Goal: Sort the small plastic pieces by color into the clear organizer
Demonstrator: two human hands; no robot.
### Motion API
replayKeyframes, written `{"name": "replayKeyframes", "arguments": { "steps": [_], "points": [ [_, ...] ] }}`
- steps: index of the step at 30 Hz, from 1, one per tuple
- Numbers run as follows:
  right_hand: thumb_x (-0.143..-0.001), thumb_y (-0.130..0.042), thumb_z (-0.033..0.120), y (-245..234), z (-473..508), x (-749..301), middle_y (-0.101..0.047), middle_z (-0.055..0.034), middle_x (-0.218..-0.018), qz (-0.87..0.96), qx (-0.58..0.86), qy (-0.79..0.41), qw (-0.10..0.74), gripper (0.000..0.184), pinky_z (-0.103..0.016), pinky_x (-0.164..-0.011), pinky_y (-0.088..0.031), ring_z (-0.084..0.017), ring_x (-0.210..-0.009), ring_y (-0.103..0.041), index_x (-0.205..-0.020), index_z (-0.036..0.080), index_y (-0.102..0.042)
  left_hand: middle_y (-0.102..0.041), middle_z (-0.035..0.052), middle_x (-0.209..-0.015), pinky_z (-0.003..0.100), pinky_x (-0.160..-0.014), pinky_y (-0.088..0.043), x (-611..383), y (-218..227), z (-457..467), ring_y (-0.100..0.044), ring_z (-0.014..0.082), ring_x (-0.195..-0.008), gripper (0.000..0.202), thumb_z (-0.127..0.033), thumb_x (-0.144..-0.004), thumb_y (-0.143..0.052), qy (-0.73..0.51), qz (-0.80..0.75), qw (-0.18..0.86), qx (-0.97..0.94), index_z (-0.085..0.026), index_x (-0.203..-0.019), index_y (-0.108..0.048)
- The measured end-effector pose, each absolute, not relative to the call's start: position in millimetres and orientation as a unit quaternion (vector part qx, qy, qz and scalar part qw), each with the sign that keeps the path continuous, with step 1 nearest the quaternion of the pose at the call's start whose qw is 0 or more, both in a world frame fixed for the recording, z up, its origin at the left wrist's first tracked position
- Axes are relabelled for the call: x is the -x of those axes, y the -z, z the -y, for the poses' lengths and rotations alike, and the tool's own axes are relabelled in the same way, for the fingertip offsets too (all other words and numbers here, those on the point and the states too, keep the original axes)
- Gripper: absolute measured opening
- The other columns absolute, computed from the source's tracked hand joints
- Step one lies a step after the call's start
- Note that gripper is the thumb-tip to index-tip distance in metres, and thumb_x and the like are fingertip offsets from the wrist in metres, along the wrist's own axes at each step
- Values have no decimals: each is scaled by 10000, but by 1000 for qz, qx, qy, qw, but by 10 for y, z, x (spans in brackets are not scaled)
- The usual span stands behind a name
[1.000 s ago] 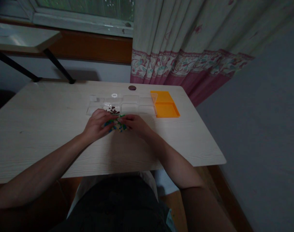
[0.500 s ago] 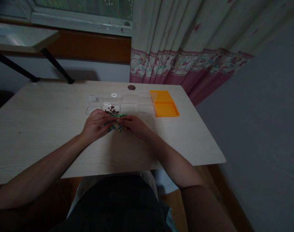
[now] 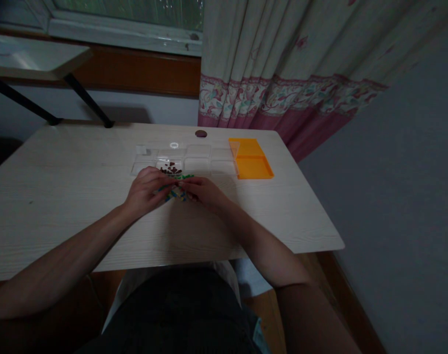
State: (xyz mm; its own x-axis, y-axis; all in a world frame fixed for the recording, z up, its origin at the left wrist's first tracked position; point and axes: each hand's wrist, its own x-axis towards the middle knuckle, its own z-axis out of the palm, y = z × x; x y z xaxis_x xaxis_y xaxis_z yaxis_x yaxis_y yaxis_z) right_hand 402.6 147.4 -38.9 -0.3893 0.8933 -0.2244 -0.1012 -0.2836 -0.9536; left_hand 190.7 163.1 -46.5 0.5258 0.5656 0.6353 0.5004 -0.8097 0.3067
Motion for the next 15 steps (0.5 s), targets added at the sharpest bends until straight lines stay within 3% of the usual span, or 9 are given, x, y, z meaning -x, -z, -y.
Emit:
{"name": "replayKeyframes", "arguments": {
  "steps": [6, 15],
  "points": [
    [-659, -798, 459, 378, -1453, -3995, -503, 62, -569, 453, 414, -699, 367, 362, -219, -471, -243, -65, -512, -399, -803, 151, -674, -716, 46, -929, 387, -849, -452, -1913, 467, -1631, -608, 212, -926, 217, -306, -919, -592, -388, -298, 32, -871, -247, -1088, -714],
    [-643, -826, 396, 442, -1442, -3944, -606, 36, -673, 380, 407, -732, 393, 338, -222, -530, -358, -71, -553, -495, -800, 149, -657, -713, 43, -916, 372, -829, -444, -1924, 520, -1653, -606, 199, -905, 205, -298, -922, -592, -395, -306, 32, -866, -234, -1076, -712]
  ]
}}
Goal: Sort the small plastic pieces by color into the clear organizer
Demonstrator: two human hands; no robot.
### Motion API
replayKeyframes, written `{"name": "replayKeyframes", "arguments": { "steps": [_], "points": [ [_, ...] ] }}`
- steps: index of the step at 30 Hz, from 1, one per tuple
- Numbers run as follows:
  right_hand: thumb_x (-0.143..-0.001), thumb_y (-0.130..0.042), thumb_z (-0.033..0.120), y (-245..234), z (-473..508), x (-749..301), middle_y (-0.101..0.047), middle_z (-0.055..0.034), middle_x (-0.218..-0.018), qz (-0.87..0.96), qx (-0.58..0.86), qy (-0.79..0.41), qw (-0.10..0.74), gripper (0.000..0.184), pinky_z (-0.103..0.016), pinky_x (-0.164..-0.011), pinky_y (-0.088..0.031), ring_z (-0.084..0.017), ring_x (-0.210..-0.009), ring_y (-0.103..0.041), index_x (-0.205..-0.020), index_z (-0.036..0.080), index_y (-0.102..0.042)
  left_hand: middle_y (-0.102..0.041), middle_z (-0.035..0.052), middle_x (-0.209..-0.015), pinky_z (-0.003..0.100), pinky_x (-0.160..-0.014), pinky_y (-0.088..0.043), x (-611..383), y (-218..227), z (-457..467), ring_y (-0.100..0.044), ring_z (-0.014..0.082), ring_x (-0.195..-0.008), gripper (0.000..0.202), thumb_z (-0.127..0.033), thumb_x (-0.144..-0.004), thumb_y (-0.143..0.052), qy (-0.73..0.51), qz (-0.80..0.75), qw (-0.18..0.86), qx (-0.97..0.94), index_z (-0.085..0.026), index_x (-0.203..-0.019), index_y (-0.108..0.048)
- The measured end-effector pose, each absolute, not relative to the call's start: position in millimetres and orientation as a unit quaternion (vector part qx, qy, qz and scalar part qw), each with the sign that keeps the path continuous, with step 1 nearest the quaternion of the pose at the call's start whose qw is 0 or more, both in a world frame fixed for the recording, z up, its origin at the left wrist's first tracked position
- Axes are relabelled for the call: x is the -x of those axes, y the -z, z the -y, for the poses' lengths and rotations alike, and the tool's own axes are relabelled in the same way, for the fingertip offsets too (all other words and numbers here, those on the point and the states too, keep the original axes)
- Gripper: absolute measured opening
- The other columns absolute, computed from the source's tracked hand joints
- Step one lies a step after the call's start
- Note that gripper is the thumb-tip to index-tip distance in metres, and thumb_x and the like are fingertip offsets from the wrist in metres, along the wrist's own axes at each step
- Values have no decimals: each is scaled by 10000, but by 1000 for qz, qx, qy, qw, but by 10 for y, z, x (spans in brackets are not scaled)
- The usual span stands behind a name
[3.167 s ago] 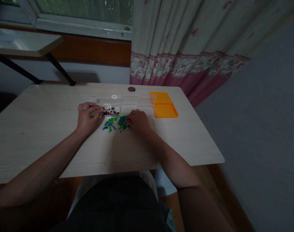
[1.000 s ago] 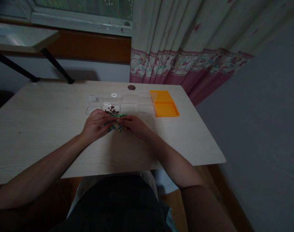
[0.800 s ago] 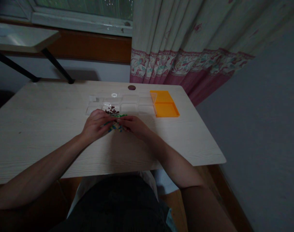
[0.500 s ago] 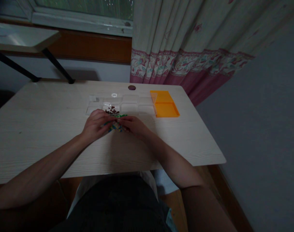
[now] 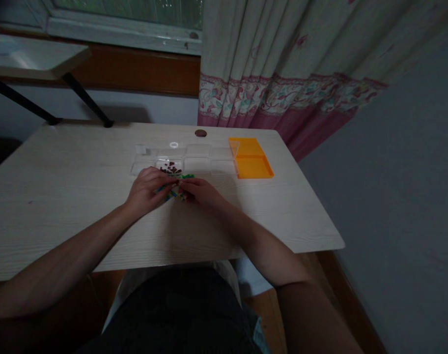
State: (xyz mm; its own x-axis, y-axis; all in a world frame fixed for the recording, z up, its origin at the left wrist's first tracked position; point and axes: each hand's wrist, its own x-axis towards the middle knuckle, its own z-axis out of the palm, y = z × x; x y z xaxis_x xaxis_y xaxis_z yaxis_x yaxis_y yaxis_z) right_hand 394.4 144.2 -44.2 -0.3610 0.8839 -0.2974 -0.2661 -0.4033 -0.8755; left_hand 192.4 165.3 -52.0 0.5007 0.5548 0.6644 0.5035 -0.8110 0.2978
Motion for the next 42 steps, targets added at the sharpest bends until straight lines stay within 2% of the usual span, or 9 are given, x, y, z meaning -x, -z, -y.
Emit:
{"name": "replayKeyframes", "arguments": {
  "steps": [17, 23, 29, 33, 35, 38, 42],
  "points": [
    [-663, -826, 338, 465, -1451, -3935, -623, 37, -671, 351, 396, -752, 393, 287, -196, -525, -380, -56, -544, -509, -812, 144, -676, -717, 43, -911, 369, -837, -447, -1932, 502, -1639, -615, 198, -899, 204, -313, -929, -584, -383, -326, 43, -863, -245, -1064, -722],
    [-688, -806, 368, 446, -1446, -3944, -619, 28, -690, 377, 399, -741, 387, 285, -207, -535, -399, -63, -564, -491, -835, 153, -692, -718, 38, -913, 371, -839, -443, -1907, 487, -1641, -614, 198, -911, 208, -314, -933, -574, -383, -328, 33, -863, -248, -1067, -719],
    [-700, -769, 431, 396, -1533, -4087, -605, 26, -697, 429, 462, -647, 428, 368, -201, -504, -397, -62, -546, -457, -965, 180, -724, -723, 51, -938, 391, -853, -453, -1772, 497, -1783, -610, 209, -908, 210, -302, -918, -588, -398, -372, 21, -838, -238, -1061, -729],
    [-715, -735, 460, 399, -1646, -4234, -650, 2, -779, 472, 497, -566, 457, 383, -203, -498, -393, -66, -555, -464, -987, 191, -720, -721, 60, -912, 393, -846, -459, -1704, 501, -1881, -601, 214, -884, 203, -289, -912, -589, -408, -407, 17, -817, -217, -1030, -738],
    [-747, -701, 450, 398, -1689, -4299, -649, -3, -759, 522, 527, -509, 437, 342, -214, -496, -389, -73, -540, -469, -953, 178, -719, -717, 61, -905, 400, -859, -456, -1687, 514, -1909, -593, 221, -902, 203, -280, -911, -585, -406, -419, 17, -812, -215, -1024, -740],
    [-798, -654, 367, 386, -1717, -4382, -631, -6, -717, 640, 568, -389, 342, 242, -236, -548, -412, -90, -552, -501, -900, 161, -729, -706, 59, -916, 429, -888, -445, -1673, 547, -1935, -577, 236, -936, 188, -277, -899, -596, -400, -436, 15, -806, -226, -1001, -747],
    [-789, -662, 233, 335, -1688, -4450, -659, -31, -828, 760, 559, -253, 214, 135, -242, -683, -430, -115, -708, -567, -869, 165, -747, -685, 59, -935, 455, -900, -430, -1667, 584, -1954, -555, 245, -956, 173, -302, -889, -614, -400, -449, 3, -799, -231, -965, -752]
  ]
}}
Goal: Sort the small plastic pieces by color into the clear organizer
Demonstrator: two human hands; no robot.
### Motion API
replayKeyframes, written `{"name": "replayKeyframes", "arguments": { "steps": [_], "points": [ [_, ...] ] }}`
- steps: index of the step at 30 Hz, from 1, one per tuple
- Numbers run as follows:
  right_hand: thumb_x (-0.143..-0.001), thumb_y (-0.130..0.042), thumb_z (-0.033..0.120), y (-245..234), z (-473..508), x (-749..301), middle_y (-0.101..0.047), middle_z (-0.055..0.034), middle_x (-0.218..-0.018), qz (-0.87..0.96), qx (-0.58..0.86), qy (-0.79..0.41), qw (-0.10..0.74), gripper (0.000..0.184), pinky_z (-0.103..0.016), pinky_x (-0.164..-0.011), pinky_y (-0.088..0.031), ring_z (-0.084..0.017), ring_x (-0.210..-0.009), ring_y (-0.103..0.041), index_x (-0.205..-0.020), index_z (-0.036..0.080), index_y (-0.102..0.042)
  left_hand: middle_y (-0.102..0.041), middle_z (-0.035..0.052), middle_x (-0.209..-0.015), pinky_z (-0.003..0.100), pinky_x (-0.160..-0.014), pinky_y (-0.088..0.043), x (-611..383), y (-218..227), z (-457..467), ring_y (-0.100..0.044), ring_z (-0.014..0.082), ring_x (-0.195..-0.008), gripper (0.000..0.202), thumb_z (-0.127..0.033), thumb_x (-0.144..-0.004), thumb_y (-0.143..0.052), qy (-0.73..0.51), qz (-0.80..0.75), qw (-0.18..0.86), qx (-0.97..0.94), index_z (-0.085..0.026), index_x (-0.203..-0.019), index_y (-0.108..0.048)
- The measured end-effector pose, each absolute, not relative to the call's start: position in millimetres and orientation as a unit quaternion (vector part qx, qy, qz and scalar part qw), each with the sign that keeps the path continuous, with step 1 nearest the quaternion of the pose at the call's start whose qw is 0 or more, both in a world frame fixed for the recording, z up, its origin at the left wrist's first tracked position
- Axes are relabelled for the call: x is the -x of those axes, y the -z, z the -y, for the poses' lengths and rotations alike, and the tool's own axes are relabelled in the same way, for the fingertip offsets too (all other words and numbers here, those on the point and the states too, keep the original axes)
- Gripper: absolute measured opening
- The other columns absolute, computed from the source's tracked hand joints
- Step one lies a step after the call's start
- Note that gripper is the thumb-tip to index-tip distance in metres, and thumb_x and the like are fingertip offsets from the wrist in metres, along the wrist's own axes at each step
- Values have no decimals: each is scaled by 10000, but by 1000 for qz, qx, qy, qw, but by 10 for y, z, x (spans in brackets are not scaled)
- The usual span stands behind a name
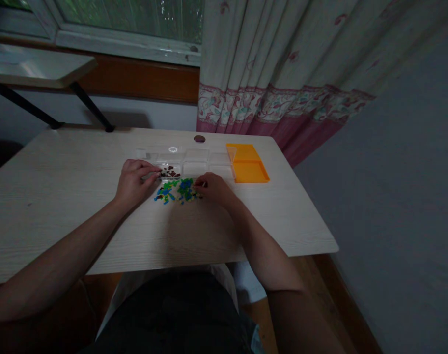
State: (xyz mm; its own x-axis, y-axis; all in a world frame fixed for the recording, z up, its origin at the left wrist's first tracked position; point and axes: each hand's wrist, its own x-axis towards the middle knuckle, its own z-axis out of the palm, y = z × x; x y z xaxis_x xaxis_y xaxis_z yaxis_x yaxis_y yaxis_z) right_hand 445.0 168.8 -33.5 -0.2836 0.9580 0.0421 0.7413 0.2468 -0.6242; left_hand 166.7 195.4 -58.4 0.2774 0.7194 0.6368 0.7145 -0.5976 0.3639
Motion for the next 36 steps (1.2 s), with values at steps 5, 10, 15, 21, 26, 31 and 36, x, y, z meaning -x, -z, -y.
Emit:
{"name": "replayKeyframes", "arguments": {
  "steps": [5, 10, 15, 21, 26, 31, 36],
  "points": [
    [-795, -669, 208, 216, -1622, -4440, -648, -33, -830, 802, 540, -230, 107, 141, -232, -698, -414, -130, -749, -570, -894, 188, -767, -675, 65, -930, 465, -886, -422, -1673, 588, -1960, -538, 252, -947, 155, -305, -876, -622, -408, -455, 3, -791, -228, -895, -755],
    [-835, -638, 204, 135, -1573, -4410, -643, -49, -901, 823, 529, -197, 65, 179, -230, -698, -401, -132, -767, -564, -954, 206, -772, -669, 61, -935, 464, -884, -419, -1671, 610, -1976, -536, 255, -960, 143, -307, -870, -629, -402, -457, 11, -793, -237, -898, -750],
    [-882, -586, 218, 152, -1557, -4419, -641, -57, -931, 833, 521, -175, 58, 211, -236, -699, -393, -141, -801, -576, -989, 206, -768, -660, 42, -946, 435, -888, -418, -1649, 640, -1989, -523, 222, -961, 151, -328, -889, -636, -399, -445, 5, -802, -225, -934, -737],
    [-901, -598, 269, 163, -1556, -4414, -650, -54, -957, 837, 520, -164, 51, 197, -234, -680, -383, -142, -810, -587, -996, 221, -764, -661, 54, -936, 435, -881, -429, -1658, 633, -1982, -537, 233, -951, 140, -299, -878, -639, -399, -452, 6, -798, -216, -918, -744],
    [-902, -603, 266, 125, -1543, -4395, -658, -53, -966, 840, 522, -145, 38, 190, -240, -680, -387, -154, -839, -604, -995, 233, -765, -664, 55, -933, 455, -894, -426, -1667, 623, -1978, -549, 245, -948, 146, -293, -869, -623, -397, -456, 19, -796, -236, -917, -748],
    [-914, -584, 266, 120, -1538, -4393, -670, -68, -992, 842, 524, -128, 31, 207, -256, -714, -396, -182, -918, -612, -1000, 233, -769, -667, 55, -936, 456, -889, -425, -1669, 629, -1978, -545, 249, -954, 140, -291, -863, -631, -401, -453, 16, -796, -234, -913, -748],
    [-915, -585, 277, 137, -1544, -4415, -675, -62, -989, 851, 510, -121, 29, 206, -256, -710, -395, -188, -934, -612, -998, 242, -769, -668, 58, -931, 450, -875, -431, -1671, 631, -1972, -543, 251, -946, 142, -302, -868, -634, -397, -456, 6, -797, -233, -916, -748]
  ]
}}
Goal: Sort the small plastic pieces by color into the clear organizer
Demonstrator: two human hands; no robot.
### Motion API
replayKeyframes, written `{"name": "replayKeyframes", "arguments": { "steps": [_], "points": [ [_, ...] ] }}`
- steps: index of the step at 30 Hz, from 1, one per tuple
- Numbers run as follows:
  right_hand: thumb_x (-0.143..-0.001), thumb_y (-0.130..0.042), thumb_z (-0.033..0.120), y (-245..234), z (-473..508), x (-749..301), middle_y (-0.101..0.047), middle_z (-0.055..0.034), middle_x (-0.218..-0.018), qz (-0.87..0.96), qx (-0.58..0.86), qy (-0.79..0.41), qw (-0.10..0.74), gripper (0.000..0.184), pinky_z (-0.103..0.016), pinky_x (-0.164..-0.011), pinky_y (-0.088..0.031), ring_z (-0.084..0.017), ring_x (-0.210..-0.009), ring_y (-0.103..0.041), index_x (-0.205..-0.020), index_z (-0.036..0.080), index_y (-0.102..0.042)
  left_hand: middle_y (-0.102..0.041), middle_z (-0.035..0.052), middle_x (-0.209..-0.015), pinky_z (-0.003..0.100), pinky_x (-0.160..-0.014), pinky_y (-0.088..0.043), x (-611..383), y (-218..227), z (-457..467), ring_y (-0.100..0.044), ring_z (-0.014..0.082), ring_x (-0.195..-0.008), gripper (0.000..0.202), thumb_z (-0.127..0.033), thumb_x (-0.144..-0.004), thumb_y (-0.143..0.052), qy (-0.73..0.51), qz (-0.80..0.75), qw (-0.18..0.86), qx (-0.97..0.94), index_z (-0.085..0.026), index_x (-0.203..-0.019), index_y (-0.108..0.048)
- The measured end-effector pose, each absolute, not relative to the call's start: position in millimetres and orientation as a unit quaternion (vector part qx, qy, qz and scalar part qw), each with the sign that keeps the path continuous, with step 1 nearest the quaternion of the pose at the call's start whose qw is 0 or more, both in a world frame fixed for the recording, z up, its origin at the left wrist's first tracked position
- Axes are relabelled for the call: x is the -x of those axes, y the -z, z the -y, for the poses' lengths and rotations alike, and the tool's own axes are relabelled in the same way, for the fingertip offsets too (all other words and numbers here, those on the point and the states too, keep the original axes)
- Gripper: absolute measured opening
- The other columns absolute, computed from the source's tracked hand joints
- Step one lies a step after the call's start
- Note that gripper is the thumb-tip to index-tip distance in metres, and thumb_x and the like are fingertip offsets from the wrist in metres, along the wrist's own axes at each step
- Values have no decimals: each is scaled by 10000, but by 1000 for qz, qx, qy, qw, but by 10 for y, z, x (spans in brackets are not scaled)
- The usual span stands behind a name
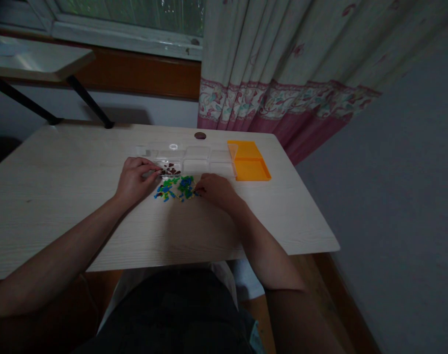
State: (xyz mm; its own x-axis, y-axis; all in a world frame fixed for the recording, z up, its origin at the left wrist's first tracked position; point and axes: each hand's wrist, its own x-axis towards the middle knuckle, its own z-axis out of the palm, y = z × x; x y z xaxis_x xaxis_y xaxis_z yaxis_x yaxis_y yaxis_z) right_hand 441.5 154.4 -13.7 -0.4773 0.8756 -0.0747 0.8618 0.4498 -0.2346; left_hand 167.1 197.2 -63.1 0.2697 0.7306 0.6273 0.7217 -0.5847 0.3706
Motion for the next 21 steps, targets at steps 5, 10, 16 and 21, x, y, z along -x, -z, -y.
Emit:
{"name": "replayKeyframes", "arguments": {
  "steps": [5, 10, 16, 21],
  "points": [
    [-930, -566, 287, 119, -1529, -4403, -677, -70, -993, 856, 504, -111, 16, 220, -261, -706, -393, -194, -939, -615, -1004, 234, -766, -669, 58, -936, 450, -888, -431, -1672, 643, -1975, -550, 247, -954, 151, -310, -873, -630, -397, -452, 8, -799, -226, -926, -744],
    [-939, -544, 265, 109, -1510, -4368, -681, -72, -1026, 857, 506, -97, 12, 231, -263, -740, -403, -195, -969, -615, -1011, 228, -760, -672, 44, -927, 435, -887, -440, -1671, 665, -1990, -552, 231, -949, 157, -340, -880, -628, -401, -451, 3, -797, -231, -913, -735],
    [-937, -546, 269, 113, -1517, -4364, -685, -71, -1018, 857, 507, -90, 12, 229, -267, -706, -395, -207, -973, -618, -1007, 229, -761, -669, 61, -939, 451, -888, -427, -1669, 657, -1986, -544, 248, -950, 160, -322, -879, -619, -397, -451, 20, -799, -231, -920, -744],
    [-934, -542, 242, 112, -1513, -4365, -683, -78, -1017, 857, 507, -88, 13, 229, -268, -716, -398, -207, -986, -612, -1001, 225, -760, -665, 57, -932, 446, -890, -430, -1674, 655, -1979, -547, 248, -943, 156, -324, -873, -625, -402, -453, 15, -795, -233, -917, -745]
  ]
}}
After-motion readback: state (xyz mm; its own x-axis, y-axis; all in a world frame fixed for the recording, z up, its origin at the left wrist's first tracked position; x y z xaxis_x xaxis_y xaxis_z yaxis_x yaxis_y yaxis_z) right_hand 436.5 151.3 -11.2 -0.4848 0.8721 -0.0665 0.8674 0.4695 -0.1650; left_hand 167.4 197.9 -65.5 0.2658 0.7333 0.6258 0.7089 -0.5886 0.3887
